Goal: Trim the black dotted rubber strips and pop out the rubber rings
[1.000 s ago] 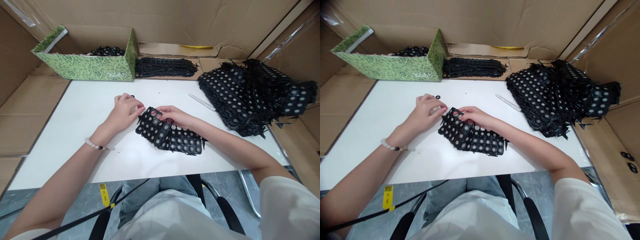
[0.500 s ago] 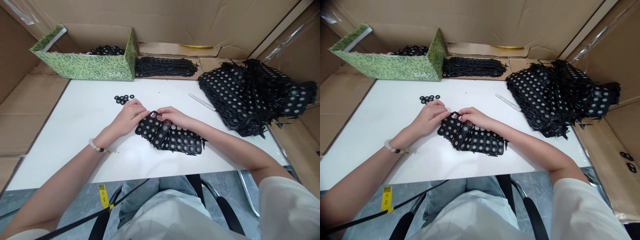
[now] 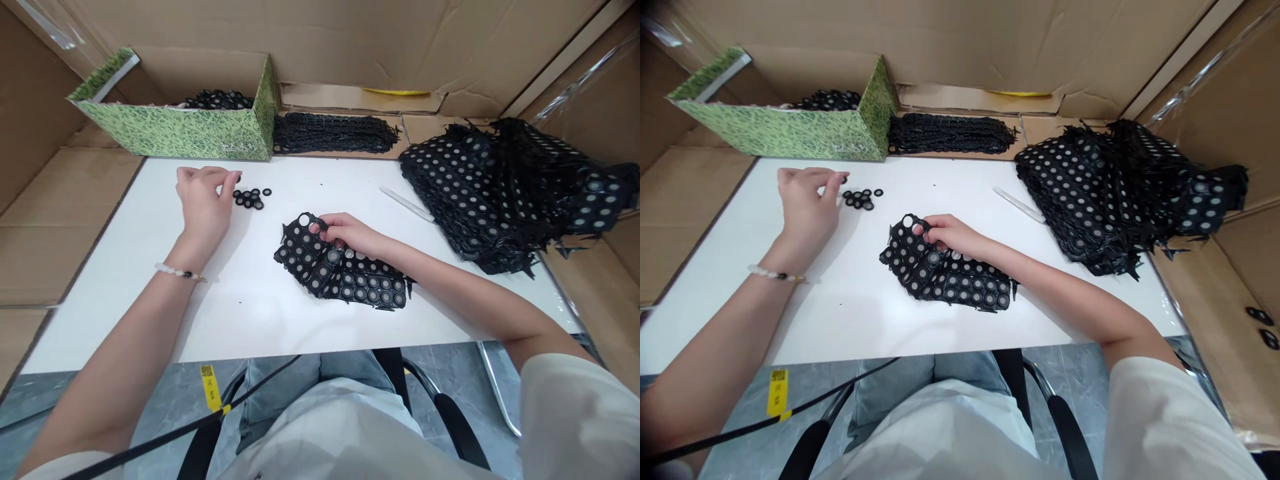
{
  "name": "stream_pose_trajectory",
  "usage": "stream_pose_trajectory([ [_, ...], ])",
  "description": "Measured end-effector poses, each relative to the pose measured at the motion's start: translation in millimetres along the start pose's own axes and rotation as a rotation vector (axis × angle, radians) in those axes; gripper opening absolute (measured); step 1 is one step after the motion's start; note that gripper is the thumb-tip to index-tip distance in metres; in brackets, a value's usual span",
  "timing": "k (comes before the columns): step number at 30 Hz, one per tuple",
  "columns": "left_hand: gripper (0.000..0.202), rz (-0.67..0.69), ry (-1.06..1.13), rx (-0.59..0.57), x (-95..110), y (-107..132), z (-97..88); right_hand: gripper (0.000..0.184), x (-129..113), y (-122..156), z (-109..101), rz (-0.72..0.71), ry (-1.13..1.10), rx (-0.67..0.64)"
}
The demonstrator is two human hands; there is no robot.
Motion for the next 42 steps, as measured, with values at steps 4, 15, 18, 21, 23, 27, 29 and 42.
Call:
stream_pose_trajectory([
  [4,0.048,0.032,-0.109,-0.195,-0.9,5.5,17.0,0.031,-0.4,0.4,0.2,-0.003,0.002,-0.006],
  [15,0.046,0.553,0.005,-0.611,107.5,53.4,46.8,0.032,-1.2,-2.8,1.0,-0.038,-0.009,-0.042],
  [18,0.046,0.545,0.078,-0.688,110.0,60.1,54.7,0.027,-2.9,-2.3,3.3,-0.069,0.032,-0.061],
  [21,0.044,0.542,0.121,-0.736,112.1,63.5,57.4,0.02,-2.9,-2.4,4.9,-0.098,0.073,-0.079],
  [23,0.043,0.551,0.126,-0.758,114.2,65.5,58.5,0.018,-1.3,-3.2,5.7,-0.11,0.083,-0.096],
  [27,0.04,0.556,0.152,-0.744,117.8,67.7,60.1,0.015,-2.3,-4.6,7.2,-0.193,0.083,-0.136],
  [29,0.039,0.539,0.196,-0.737,118.4,68.6,60.9,0.014,-1.4,-5.5,7.1,-0.214,0.076,-0.146],
  [42,0.045,0.391,0.479,-0.794,116.6,70.2,59.1,0.015,1.2,-5.8,7.1,-0.178,0.059,-0.19],
])
Point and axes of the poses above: each hand's wrist, its own y-axis away from the middle knuckle, its own z-axis out of the palm, x = y × z, the point moved 8 cm from there along -y, towards the middle knuckle, and after that the axes turned 8 degrees about y, right-handed, at the moved point
